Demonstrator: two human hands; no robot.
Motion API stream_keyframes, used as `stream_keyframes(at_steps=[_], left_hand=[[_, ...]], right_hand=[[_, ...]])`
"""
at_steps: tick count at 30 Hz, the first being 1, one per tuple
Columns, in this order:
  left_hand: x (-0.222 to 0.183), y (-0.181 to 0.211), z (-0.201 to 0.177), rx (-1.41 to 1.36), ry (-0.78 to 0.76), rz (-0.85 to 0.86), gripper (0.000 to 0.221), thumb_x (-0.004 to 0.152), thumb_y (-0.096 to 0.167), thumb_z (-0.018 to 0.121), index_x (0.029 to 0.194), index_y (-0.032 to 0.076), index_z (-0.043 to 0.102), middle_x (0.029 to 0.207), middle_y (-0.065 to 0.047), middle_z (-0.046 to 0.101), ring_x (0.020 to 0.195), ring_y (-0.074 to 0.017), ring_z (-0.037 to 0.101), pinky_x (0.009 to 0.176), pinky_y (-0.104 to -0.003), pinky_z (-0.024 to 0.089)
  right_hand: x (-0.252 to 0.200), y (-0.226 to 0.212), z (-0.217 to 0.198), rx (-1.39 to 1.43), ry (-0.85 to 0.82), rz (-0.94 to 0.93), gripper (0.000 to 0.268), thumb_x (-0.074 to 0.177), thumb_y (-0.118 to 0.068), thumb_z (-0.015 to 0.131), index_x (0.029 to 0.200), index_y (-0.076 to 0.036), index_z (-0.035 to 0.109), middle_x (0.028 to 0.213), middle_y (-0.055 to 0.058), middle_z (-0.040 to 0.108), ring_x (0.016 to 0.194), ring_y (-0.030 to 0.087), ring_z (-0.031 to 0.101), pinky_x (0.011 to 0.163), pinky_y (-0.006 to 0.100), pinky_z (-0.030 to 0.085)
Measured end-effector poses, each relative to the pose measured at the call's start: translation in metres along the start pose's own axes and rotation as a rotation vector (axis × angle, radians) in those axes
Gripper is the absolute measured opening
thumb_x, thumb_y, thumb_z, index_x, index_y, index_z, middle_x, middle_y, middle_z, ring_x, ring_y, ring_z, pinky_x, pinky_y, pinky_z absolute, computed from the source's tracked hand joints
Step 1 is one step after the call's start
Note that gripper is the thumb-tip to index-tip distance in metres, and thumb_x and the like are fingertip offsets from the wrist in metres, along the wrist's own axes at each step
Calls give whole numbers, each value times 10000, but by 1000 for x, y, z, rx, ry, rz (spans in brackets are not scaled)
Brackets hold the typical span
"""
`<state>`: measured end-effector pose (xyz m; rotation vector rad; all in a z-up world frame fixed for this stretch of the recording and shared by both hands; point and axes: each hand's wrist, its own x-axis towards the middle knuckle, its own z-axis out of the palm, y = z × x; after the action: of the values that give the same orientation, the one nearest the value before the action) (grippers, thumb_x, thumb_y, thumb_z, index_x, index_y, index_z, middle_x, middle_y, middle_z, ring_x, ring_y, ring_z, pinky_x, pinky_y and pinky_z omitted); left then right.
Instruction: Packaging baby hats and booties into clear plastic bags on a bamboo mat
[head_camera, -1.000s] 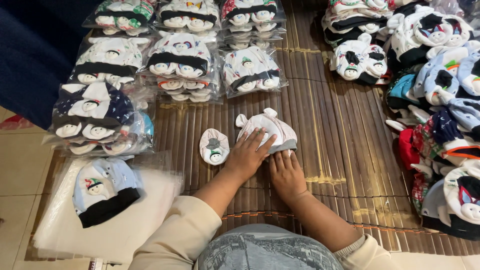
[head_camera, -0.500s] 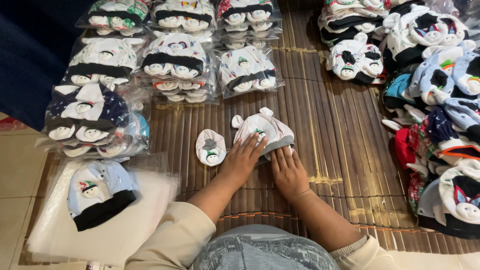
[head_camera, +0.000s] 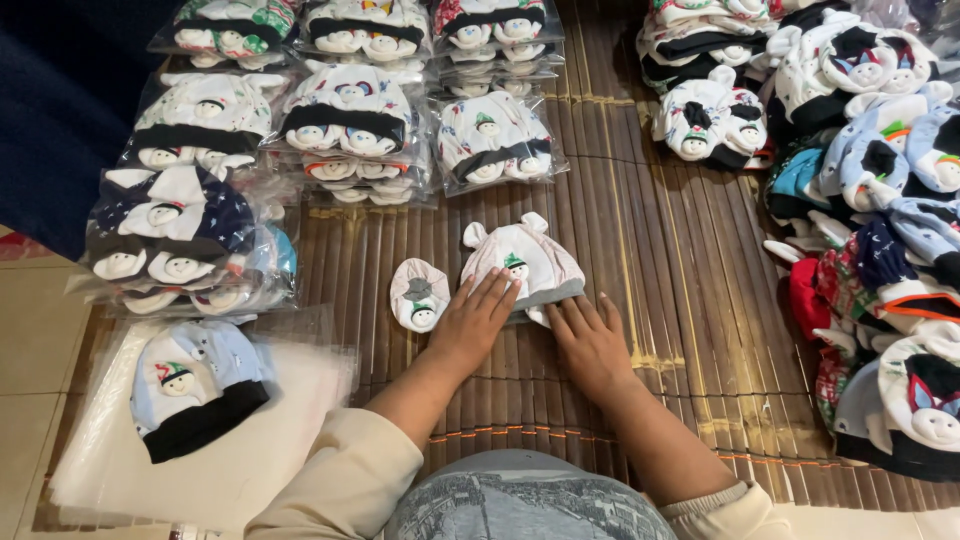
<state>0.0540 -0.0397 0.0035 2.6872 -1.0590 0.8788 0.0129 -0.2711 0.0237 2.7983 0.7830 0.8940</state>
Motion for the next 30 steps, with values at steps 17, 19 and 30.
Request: stream_keyframes(at_steps=[17,19,30], left_hand=[[-16,3,3,-59,129,-73,424,953,35,500,1369,-11,565,1379,-257,585,1299,-392,581,1096,-483,462],[-19,4,5,-65,130,-89,427,950,47,505,1369,-8,566,1386,-249,585,1307,-385,578,1099,-477,463],[3,19,33,-43,148,-89,440,864,90,529,1284,-10,614,1360,-249,611,1325,-411,557,1116,-502,449]], right_hand=[[8,12,18,332,-14,59,658,810,-168,593,1467,-193,573,1494,111,565,1411,290,510,1143,489,388],[5,12,17,309,-60,70,662,808,-187,594,1469,-214,573,1499,91,566,1421,269,502,1147,501,376],[92,-43,-10,209,18,61,457,828,-317,656,1284,-285,672,1350,6,653,1283,219,607,1089,541,420]])
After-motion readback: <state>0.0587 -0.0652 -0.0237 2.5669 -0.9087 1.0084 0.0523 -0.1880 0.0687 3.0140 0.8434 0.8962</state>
